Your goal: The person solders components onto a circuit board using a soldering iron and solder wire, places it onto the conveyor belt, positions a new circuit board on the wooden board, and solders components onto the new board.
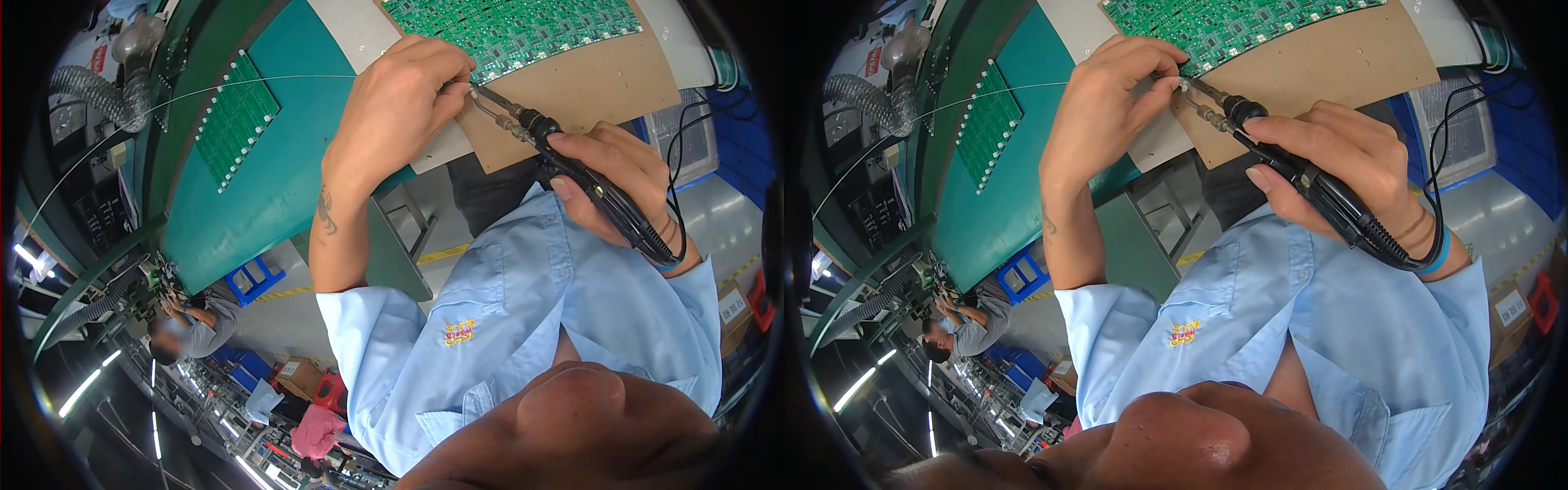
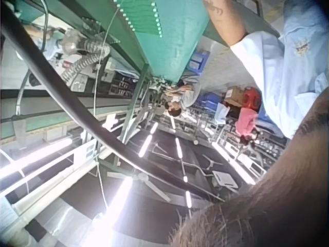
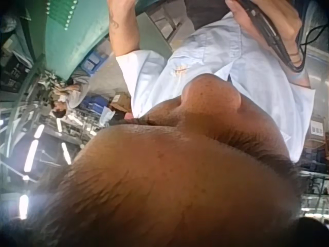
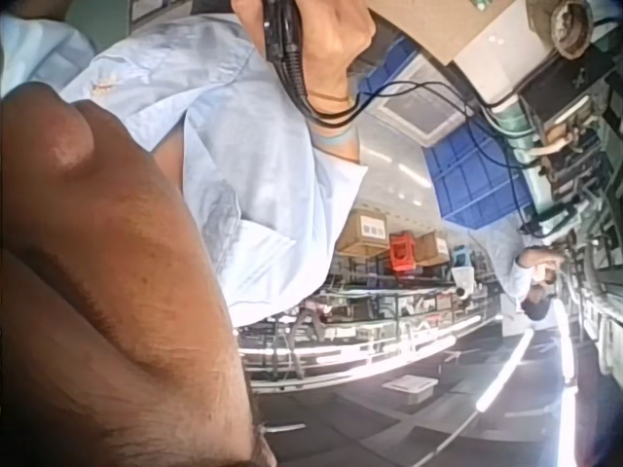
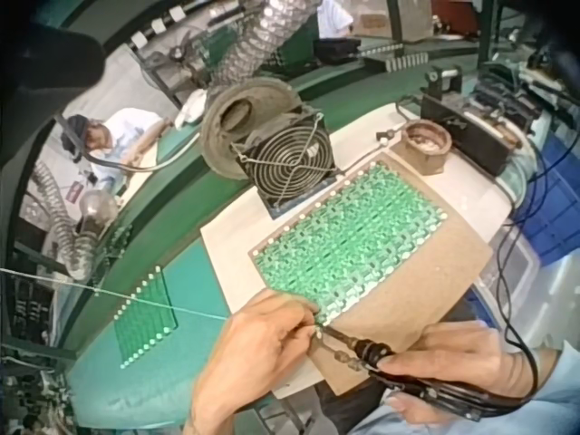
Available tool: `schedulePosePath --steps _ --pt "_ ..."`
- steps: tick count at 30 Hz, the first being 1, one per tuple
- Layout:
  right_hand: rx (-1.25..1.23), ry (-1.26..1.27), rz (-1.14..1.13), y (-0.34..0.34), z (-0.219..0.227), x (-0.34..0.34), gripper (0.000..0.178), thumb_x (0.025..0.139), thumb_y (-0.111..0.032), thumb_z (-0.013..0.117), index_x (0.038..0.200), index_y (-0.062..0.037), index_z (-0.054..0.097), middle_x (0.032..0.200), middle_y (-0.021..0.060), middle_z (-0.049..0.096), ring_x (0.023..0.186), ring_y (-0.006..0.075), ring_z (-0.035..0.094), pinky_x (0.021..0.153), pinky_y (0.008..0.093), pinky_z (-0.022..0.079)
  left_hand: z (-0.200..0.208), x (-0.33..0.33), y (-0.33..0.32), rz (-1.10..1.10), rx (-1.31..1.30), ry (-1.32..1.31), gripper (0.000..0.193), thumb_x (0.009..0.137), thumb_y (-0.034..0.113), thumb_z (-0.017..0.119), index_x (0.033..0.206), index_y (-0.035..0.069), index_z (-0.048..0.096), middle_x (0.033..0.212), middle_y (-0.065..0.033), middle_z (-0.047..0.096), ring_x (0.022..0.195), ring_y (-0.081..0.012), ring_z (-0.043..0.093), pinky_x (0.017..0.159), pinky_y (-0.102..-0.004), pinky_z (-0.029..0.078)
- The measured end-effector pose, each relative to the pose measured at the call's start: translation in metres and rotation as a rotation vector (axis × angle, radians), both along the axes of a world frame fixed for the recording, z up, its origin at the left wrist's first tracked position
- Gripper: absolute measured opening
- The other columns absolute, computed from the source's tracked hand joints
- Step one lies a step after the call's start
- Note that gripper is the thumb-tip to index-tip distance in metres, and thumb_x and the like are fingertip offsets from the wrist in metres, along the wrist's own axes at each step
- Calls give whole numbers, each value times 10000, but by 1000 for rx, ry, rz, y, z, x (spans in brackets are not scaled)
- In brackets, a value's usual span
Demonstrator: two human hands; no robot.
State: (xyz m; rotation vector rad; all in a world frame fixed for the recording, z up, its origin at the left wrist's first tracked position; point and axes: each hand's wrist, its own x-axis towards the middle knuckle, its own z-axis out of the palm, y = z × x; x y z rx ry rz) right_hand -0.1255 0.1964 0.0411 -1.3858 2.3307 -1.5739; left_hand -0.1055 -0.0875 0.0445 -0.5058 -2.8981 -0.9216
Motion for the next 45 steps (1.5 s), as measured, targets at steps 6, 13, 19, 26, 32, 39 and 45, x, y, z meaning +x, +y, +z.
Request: schedulePosePath --steps 6,13,19,26,32,39,45 --pt "3 -4 2 1 1 2 413 750 5 843 1152 52 762 797 97 715 621 188 594 605 273 510 -1 2 -1 4 3 0 69 877 -5 740 925 3 693 1125 -37 785 902 -223 643 800 -334 530" --pt "-22 4 1 0 -1 2 407 752 0 844 1147 54 761 786 97 709 616 188 590 604 272 508 -1 3 0 11 3 -10 66 878 -5 738 929 6 696 1125 -35 786 910 -219 642 809 -332 529" --pt "-23 -4 -3 2 -1 2 398 752 -4 834 1139 51 762 784 97 707 609 187 580 601 275 502 -1 3 1 15 7 -5 58 882 -5 732 920 9 691 1125 -33 788 909 -214 636 807 -329 525" --pt "-42 7 -16 9 4 0 392 743 -11 822 1126 49 763 776 93 700 608 195 572 593 276 490 0 4 1 19 9 -19 52 888 -6 720 909 13 677 1128 -32 791 908 -210 630 795 -322 517" --pt "-33 9 -20 13 5 -1 383 753 -18 813 1125 53 762 819 110 725 622 199 571 599 278 488 -1 6 1 40 54 -14 45 895 -4 719 916 12 682 1126 -30 797 897 -204 628 783 -315 514" --pt "-96 59 -54 34 -2 -11 386 826 -45 800 1193 60 741 972 155 773 716 202 653 677 274 537 -6 18 6 114 115 26 99 878 24 750 976 42 747 1072 -37 799 930 -229 677 793 -340 548" --pt "-156 -46 -326 58 -18 -21 361 957 -76 732 1293 52 700 1121 180 778 871 220 722 807 302 580 -8 64 1 440 154 131 166 876 3 743 1037 37 745 1091 -41 792 967 -221 684 860 -337 541"
